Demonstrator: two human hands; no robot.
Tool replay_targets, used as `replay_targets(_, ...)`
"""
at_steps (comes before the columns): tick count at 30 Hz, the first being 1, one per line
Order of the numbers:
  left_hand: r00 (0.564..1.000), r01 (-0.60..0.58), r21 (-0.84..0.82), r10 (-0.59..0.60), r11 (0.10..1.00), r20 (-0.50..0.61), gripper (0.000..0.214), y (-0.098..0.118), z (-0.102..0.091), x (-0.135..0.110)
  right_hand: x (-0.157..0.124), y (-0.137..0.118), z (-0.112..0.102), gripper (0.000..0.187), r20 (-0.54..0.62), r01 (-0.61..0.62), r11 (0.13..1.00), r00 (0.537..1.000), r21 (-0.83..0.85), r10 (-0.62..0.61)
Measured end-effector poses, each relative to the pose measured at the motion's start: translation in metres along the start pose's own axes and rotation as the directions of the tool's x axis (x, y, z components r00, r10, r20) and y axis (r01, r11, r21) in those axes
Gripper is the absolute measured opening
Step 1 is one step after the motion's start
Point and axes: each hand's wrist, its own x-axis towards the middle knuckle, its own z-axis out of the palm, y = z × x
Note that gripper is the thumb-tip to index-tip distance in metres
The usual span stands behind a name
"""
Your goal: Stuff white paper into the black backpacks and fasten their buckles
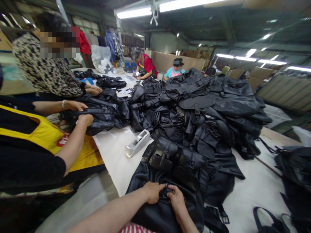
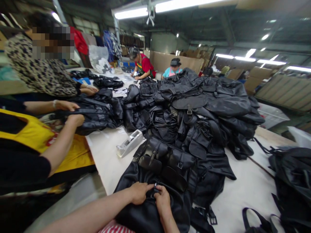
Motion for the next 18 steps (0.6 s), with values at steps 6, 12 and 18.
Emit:
replay_targets(6,0.997,-0.021,0.135,0.010,0.991,0.082,0.072,0.001,0.006,0.008,-0.006,0.005,-0.003,0.046,-0.036,-0.026,1.000,0.999,-0.009,0.026)
replay_targets(12,0.993,-0.064,0.171,0.046,0.983,0.111,0.047,-0.001,0.008,-0.003,0.005,0.001,0.006,0.043,-0.025,-0.096,0.995,0.995,0.016,0.096)
replay_targets(18,0.998,-0.034,0.032,0.032,0.999,0.058,0.044,-0.007,0.006,-0.012,0.013,-0.001,0.009,0.046,-0.090,-0.138,0.990,0.986,-0.001,0.137)
